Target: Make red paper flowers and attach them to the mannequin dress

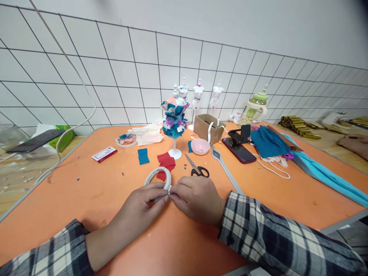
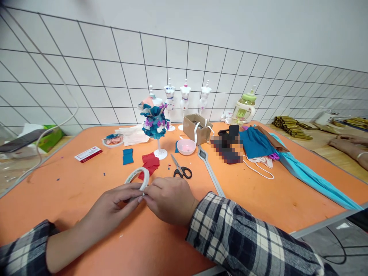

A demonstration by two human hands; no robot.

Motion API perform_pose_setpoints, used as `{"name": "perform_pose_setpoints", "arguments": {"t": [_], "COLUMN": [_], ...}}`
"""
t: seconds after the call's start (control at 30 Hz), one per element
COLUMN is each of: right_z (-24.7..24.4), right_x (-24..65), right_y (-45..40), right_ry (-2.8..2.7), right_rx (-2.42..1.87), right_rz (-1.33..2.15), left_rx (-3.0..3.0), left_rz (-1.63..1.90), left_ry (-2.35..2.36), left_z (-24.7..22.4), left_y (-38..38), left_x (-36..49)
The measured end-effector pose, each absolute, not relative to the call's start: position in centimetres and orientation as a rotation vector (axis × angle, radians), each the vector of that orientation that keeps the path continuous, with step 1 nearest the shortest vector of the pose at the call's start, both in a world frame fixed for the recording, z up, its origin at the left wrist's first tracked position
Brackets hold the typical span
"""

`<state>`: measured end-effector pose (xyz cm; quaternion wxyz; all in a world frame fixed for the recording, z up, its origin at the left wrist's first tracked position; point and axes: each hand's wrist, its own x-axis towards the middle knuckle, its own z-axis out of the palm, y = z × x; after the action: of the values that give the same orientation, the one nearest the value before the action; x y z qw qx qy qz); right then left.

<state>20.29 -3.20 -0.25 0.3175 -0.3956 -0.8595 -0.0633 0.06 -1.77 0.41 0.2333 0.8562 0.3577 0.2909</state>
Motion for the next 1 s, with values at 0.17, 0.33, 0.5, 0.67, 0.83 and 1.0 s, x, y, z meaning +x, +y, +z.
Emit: {"name": "perform_pose_setpoints", "arguments": {"t": [0.17, 0.33, 0.5, 0.67, 0.83, 1.0], "right_z": [-0.1, 0.2, -0.3, -0.6, -0.8, -0.9], "right_x": [20.3, 20.4, 20.4, 20.3, 20.1, 20.2], "right_y": [-3.1, -2.8, -2.4, -2.1, -2.1, -2.1], "right_ry": [-2.238, -2.101, -1.973, -1.930, -1.925, -1.927], "right_rx": [-1.145, -1.190, -1.149, -1.122, -1.107, -1.090], "right_rz": [-0.167, 0.149, 0.499, 0.566, 0.595, 0.598], "left_rx": [2.352, 2.330, 2.347, 2.333, 2.297, 2.287], "left_rz": [0.849, 0.869, 0.891, 0.903, 0.908, 0.903], "left_ry": [1.000, 1.007, 1.034, 1.030, 1.040, 1.085], "left_z": [0.2, 0.0, -0.2, -0.3, -0.2, -0.3], "left_y": [-1.9, -1.9, -1.8, -1.7, -1.7, -1.7], "left_x": [0.2, 0.2, 0.0, -0.1, 0.0, -0.2]}}
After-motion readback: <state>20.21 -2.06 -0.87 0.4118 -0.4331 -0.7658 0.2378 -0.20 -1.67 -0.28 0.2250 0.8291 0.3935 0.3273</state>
